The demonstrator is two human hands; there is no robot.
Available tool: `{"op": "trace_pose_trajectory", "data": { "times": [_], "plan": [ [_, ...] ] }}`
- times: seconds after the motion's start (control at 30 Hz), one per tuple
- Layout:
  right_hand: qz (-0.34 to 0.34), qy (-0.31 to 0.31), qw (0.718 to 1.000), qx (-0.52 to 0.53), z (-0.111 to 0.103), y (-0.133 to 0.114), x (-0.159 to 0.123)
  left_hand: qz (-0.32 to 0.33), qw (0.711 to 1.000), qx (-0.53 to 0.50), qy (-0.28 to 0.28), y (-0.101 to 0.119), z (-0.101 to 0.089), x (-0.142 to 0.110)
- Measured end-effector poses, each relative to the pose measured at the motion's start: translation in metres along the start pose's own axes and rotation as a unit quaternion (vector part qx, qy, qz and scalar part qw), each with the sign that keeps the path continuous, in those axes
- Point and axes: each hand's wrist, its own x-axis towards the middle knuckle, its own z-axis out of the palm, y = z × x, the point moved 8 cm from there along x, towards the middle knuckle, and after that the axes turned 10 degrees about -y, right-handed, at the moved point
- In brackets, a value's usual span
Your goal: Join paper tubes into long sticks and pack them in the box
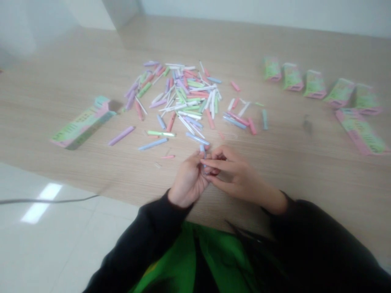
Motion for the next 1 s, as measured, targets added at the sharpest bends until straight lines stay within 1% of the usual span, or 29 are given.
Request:
{"op": "trace_pose_trajectory", "data": {
  "times": [0.2, 0.37, 0.53, 0.7, 0.77, 0.83, 0.87, 0.9, 0.93, 0.97, 1.0],
  "plan": [
    [-0.011, 0.031, 0.999, 0.002, 0.007, 0.001, -0.004, 0.0, 1.0, -0.003, 0.029, -0.002, -0.002, -0.001],
    [0.008, 0.047, 0.999, 0.013, 0.013, 0.005, -0.007, 0.003, 0.999, -0.005, 0.037, -0.003, -0.001, 0.0],
    [0.016, 0.059, 0.998, 0.03, 0.014, 0.008, -0.009, 0.014, 0.998, 0.006, 0.059, -0.003, -0.004, 0.001],
    [0.02, 0.081, 0.997, 0.004, 0.016, 0.009, -0.011, 0.024, 0.997, -0.006, 0.079, -0.001, -0.004, 0.002],
    [0.022, 0.079, 0.997, 0.004, 0.015, 0.01, -0.01, 0.022, 0.997, -0.007, 0.078, -0.002, -0.003, 0.002],
    [0.02, 0.052, 0.998, 0.024, 0.012, 0.011, -0.008, 0.005, 0.998, -0.002, 0.064, -0.003, -0.001, 0.001],
    [0.014, 0.024, 0.999, 0.038, 0.01, 0.011, -0.006, -0.007, 0.999, 0.0, 0.053, -0.004, 0.0, 0.001],
    [0.008, -0.005, 0.999, 0.049, 0.006, 0.011, -0.005, -0.014, 0.999, 0.002, 0.045, -0.004, 0.001, 0.001],
    [0.009, -0.02, 0.998, 0.053, -0.002, 0.012, -0.004, -0.013, 0.999, 0.005, 0.04, -0.002, 0.001, 0.001],
    [0.018, -0.012, 0.999, 0.046, -0.014, 0.016, -0.005, -0.003, 0.999, 0.009, 0.04, 0.002, 0.001, 0.0],
    [0.04, 0.021, 0.999, 0.028, -0.031, 0.023, -0.007, 0.014, 0.999, 0.012, 0.045, 0.008, 0.0, -0.001]
  ]
}}
